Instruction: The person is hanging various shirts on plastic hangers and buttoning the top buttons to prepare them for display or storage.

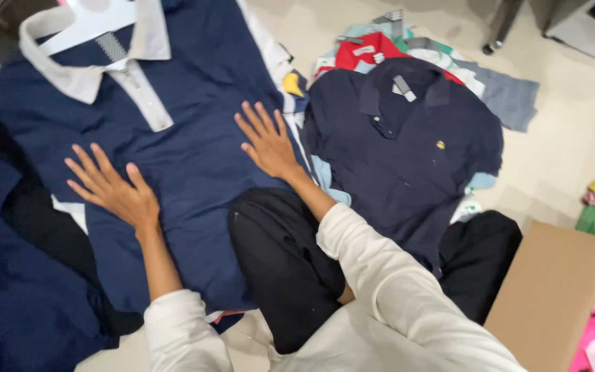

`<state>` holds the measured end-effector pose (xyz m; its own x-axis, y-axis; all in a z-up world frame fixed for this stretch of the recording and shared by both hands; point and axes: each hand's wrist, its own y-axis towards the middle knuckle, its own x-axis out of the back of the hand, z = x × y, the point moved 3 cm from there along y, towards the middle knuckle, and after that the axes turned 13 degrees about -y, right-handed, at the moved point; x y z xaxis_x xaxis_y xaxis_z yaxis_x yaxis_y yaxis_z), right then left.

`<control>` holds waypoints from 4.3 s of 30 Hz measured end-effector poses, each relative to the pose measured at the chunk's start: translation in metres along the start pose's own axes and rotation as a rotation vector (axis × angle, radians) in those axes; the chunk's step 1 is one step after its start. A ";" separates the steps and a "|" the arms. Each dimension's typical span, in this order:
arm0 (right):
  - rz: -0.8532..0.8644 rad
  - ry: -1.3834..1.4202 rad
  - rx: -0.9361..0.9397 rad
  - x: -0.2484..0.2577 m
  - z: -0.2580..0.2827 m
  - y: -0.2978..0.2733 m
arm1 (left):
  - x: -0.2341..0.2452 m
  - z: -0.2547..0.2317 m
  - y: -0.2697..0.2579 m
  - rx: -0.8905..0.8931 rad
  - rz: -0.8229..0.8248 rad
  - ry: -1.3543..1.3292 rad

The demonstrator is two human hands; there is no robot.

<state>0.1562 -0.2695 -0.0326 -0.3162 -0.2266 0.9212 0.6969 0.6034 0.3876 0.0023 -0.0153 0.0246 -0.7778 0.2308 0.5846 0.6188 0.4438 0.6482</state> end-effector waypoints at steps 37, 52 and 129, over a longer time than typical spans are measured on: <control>0.255 0.206 -0.465 0.008 -0.126 -0.338 | -0.223 -0.321 -0.269 -0.259 1.127 -0.377; 0.521 0.658 -1.126 0.137 -0.178 -0.390 | -0.137 -0.478 -0.273 -0.111 1.367 -0.922; -0.313 -0.200 -1.381 0.374 -0.257 -0.547 | -0.130 -0.742 -0.411 0.368 1.499 -1.646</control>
<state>-0.1777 -0.8810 0.1079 -0.5739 -0.0289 0.8184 0.6026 -0.6917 0.3981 -0.0694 -0.8707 0.0441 0.5753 0.6480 -0.4992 0.7699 -0.6351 0.0629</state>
